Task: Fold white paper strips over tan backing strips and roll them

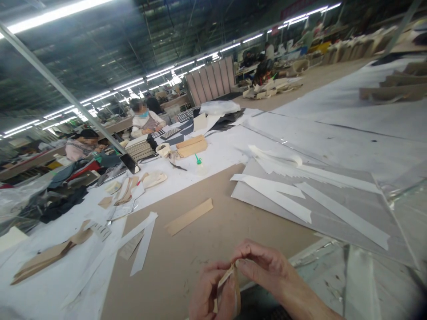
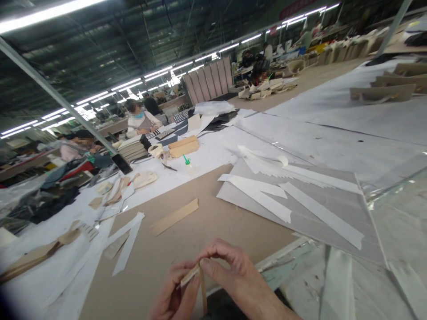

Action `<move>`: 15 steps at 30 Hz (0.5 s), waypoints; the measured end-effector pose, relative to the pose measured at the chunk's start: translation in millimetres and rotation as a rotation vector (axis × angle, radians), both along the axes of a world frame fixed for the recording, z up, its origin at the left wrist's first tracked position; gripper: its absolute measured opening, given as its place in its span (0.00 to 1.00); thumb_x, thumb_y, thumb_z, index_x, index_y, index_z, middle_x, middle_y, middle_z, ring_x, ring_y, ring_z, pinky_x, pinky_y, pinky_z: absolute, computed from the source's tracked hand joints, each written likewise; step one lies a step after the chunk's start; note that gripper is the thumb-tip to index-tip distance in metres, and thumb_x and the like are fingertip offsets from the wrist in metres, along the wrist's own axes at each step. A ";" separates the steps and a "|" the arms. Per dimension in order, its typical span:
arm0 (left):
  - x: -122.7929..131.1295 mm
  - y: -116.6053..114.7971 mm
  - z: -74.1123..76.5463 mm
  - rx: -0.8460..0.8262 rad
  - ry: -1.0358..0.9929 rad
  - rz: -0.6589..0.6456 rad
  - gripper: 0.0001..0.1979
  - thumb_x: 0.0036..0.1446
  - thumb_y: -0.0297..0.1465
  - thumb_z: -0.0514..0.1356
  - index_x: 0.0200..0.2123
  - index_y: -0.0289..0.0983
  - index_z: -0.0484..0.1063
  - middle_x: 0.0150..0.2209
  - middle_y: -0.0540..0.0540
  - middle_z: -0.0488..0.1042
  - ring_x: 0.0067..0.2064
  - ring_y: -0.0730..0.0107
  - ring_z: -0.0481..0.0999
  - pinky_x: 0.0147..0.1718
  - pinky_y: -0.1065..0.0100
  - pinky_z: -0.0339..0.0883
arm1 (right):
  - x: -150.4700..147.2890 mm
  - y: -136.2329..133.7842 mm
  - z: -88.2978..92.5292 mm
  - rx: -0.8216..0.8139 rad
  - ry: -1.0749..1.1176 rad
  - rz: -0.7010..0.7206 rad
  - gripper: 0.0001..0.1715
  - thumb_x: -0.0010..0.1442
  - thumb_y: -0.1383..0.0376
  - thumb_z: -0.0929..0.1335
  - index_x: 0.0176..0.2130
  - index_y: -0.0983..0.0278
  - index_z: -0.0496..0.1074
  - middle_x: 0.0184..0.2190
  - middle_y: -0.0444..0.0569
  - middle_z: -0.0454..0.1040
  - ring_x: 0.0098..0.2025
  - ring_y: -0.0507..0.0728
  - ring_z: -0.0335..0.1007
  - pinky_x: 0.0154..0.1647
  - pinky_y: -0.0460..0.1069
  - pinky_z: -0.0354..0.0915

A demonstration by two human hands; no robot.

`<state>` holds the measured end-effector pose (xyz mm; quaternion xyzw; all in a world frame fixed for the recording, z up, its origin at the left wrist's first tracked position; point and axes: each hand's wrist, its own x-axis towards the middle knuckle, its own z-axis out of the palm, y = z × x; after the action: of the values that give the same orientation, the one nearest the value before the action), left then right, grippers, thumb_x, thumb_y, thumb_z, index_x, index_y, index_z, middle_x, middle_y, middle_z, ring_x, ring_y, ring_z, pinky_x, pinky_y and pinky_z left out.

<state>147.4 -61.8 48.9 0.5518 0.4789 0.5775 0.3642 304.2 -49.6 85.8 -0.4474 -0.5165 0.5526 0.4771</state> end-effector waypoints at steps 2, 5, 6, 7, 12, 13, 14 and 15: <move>-1.1 0.0 -2.7 0.042 0.045 0.002 0.12 0.57 0.42 0.66 0.32 0.39 0.80 0.38 0.43 0.79 0.40 0.66 0.78 0.33 0.74 0.70 | 0.3 -0.1 -0.4 0.006 -0.008 -0.015 0.12 0.65 0.58 0.68 0.35 0.61 0.77 0.34 0.44 0.73 0.40 0.55 0.69 0.45 0.49 0.62; -1.6 0.0 -4.1 0.058 0.067 0.008 0.12 0.58 0.42 0.66 0.33 0.40 0.80 0.38 0.42 0.79 0.41 0.65 0.79 0.35 0.73 0.71 | -0.2 0.0 -1.6 0.005 -0.017 -0.015 0.12 0.65 0.58 0.67 0.34 0.61 0.77 0.33 0.44 0.73 0.40 0.55 0.69 0.45 0.49 0.62; -1.7 0.0 -4.0 0.057 0.072 0.011 0.12 0.58 0.42 0.66 0.32 0.39 0.80 0.38 0.42 0.79 0.41 0.64 0.79 0.35 0.72 0.71 | -0.6 0.0 -1.9 0.005 -0.019 -0.018 0.12 0.65 0.58 0.67 0.34 0.61 0.76 0.34 0.44 0.73 0.40 0.55 0.69 0.46 0.49 0.62; -1.7 0.0 -3.5 0.054 0.076 0.014 0.12 0.58 0.43 0.66 0.32 0.39 0.80 0.37 0.42 0.79 0.41 0.64 0.79 0.35 0.72 0.72 | -1.0 0.0 -2.0 0.010 -0.020 -0.022 0.11 0.65 0.59 0.67 0.34 0.61 0.76 0.34 0.44 0.73 0.40 0.55 0.69 0.46 0.48 0.62; -3.1 0.3 0.2 -0.022 0.028 0.000 0.14 0.56 0.43 0.67 0.31 0.38 0.79 0.38 0.42 0.79 0.40 0.64 0.78 0.35 0.72 0.72 | -5.8 0.3 -2.8 0.060 -0.041 -0.046 0.10 0.65 0.61 0.66 0.33 0.61 0.74 0.33 0.43 0.72 0.39 0.54 0.69 0.46 0.48 0.62; -3.4 0.5 -0.1 -0.066 0.016 -0.021 0.14 0.56 0.43 0.67 0.32 0.38 0.79 0.38 0.42 0.80 0.37 0.66 0.78 0.33 0.73 0.71 | -7.2 0.5 -3.6 0.062 -0.045 -0.059 0.11 0.65 0.60 0.66 0.32 0.61 0.73 0.33 0.43 0.71 0.39 0.54 0.68 0.46 0.47 0.62; -3.6 0.9 -1.3 -0.126 0.007 -0.053 0.14 0.56 0.44 0.66 0.34 0.38 0.79 0.36 0.43 0.80 0.33 0.69 0.77 0.30 0.74 0.70 | -8.6 0.9 -4.9 0.056 -0.038 -0.077 0.11 0.65 0.60 0.66 0.32 0.61 0.72 0.32 0.43 0.70 0.38 0.54 0.68 0.44 0.47 0.63; -3.7 1.3 -3.6 -0.197 -0.002 -0.094 0.16 0.57 0.45 0.66 0.37 0.38 0.79 0.35 0.44 0.80 0.30 0.71 0.76 0.28 0.74 0.69 | -9.8 1.4 -6.7 0.039 -0.018 -0.093 0.12 0.65 0.58 0.66 0.32 0.61 0.71 0.32 0.42 0.69 0.37 0.53 0.67 0.42 0.47 0.63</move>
<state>143.7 -60.5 45.2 0.5346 0.5066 0.5104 0.4440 294.4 -48.2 79.2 -0.4667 -0.5101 0.5156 0.5061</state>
